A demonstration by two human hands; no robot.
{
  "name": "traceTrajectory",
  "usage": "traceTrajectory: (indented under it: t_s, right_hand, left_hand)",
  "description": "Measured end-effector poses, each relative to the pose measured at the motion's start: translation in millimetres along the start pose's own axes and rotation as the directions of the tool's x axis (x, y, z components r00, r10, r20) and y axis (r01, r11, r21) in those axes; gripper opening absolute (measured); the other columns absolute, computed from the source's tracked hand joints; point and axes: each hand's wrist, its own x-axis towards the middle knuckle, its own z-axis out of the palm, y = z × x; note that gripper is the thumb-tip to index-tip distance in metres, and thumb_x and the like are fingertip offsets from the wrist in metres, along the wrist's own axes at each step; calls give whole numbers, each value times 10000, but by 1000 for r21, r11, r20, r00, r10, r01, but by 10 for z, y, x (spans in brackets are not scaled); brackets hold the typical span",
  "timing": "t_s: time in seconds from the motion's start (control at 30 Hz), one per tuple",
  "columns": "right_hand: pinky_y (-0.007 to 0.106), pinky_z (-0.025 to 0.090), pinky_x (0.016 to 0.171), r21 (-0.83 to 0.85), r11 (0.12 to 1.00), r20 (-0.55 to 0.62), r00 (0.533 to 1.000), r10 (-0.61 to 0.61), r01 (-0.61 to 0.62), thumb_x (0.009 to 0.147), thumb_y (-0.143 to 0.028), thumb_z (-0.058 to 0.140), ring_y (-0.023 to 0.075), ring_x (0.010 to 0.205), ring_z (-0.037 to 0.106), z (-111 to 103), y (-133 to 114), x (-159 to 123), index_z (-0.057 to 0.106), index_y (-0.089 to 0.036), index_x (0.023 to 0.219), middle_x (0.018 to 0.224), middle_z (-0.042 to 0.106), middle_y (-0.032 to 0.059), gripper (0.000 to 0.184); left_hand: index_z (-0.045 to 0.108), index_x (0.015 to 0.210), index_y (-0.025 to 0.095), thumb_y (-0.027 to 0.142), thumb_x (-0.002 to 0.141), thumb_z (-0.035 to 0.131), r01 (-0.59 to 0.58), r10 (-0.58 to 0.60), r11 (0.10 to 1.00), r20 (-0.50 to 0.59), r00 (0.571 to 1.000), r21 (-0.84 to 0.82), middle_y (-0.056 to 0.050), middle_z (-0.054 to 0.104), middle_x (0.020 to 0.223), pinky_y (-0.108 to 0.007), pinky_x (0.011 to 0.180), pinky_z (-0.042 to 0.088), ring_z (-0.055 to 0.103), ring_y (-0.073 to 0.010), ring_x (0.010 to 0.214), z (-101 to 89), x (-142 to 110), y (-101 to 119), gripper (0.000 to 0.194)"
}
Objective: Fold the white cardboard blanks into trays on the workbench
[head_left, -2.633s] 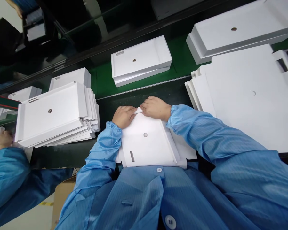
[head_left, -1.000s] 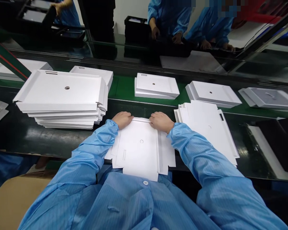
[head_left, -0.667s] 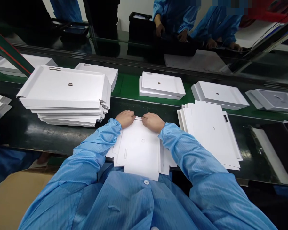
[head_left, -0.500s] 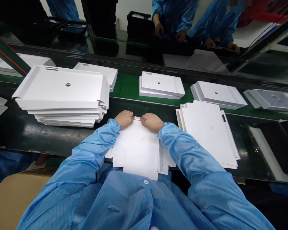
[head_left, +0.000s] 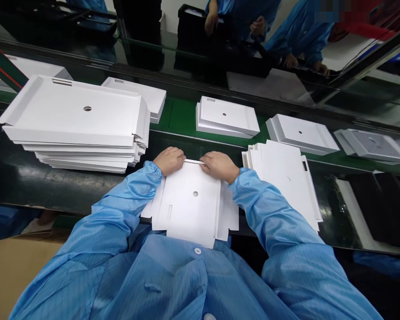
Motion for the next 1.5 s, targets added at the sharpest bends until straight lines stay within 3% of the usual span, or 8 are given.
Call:
traceTrajectory:
  t_s: [0.2, 0.67, 1.03, 1.13, 1.2, 1.33, 1.4, 1.5]
  right_hand:
    - [330, 383, 799, -70, 997, 115, 993, -12, 20, 1032, -303, 389, 232, 922, 627, 78, 277, -285, 717, -134, 1053, 989, 716, 127, 370]
    - [327, 381, 828, -36, 993, 19, 994, -111, 112, 1046, -276, 349, 217, 824, 606, 67, 330, -327, 730, -110, 964, 870, 714, 120, 423]
    - [342, 374, 856, -54, 998, 42, 999, 26, -23, 1033, -266, 400, 253, 941, 607, 71, 289, -353, 725, -102, 1079, 952, 695, 141, 367]
    - [339, 379, 849, -51, 998, 42, 999, 30, -28, 1037, -276, 387, 249, 938, 611, 57, 295, -373, 725, -107, 1065, 949, 695, 137, 379]
    - [335, 381, 846, -40, 999, 24, 999, 36, -35, 1041, -293, 376, 243, 939, 614, 63, 310, -405, 725, -114, 1065, 964, 701, 136, 393]
    - [320, 387, 806, -19, 991, -69, 989, 133, -134, 1038, -325, 367, 235, 943, 620, 105, 358, -535, 719, -129, 1110, 1007, 714, 130, 410]
    - [313, 381, 753, -20, 972, -122, 965, 231, -235, 1032, -332, 358, 230, 903, 623, 110, 379, -624, 727, -137, 1091, 957, 713, 118, 420]
    - [311, 363, 706, -28, 939, -181, 926, 332, -343, 1027, -346, 341, 222, 846, 622, 48, 380, -778, 739, -148, 1001, 866, 693, 103, 445]
  left_hand:
    - [731, 1097, 171, 254, 962, 458, 33, -31, 998, 46, 998, -47, -132, 693, 1049, -395, 851, 440, 633, -235, 949, 32, 3, -34, 315]
    - [741, 1087, 187, 251, 948, 524, 25, -24, 995, 10, 1000, -99, -98, 716, 1103, -347, 875, 479, 670, -207, 967, 88, -13, -91, 266]
    - [698, 1167, 167, 275, 1010, 418, 30, -22, 988, 51, 998, -151, -113, 690, 1117, -352, 971, 460, 645, -204, 1052, 61, -11, -101, 338]
    - [660, 1246, 170, 279, 1009, 411, 109, -94, 973, 79, 992, -202, -110, 677, 1170, -355, 1009, 453, 630, -212, 1113, 10, 5, -93, 360]
    - [553, 1389, 158, 323, 988, 465, 264, -249, 928, 89, 964, -265, -115, 656, 1243, -352, 1019, 455, 617, -222, 1153, -59, -6, -77, 442]
    - [212, 1577, 80, 439, 912, 576, 612, -532, 642, 307, 789, -461, -103, 706, 1125, -350, 887, 522, 673, -230, 997, -214, -176, 27, 839]
    - [211, 1574, 85, 474, 870, 622, 648, -459, 522, 458, 761, -554, -69, 731, 1002, -349, 836, 539, 691, -229, 906, -260, -320, 110, 904]
    - [441, 1446, 183, 476, 792, 698, 597, -352, 452, 483, 802, -663, -60, 723, 1108, -350, 867, 550, 693, -235, 963, -303, -490, 204, 762]
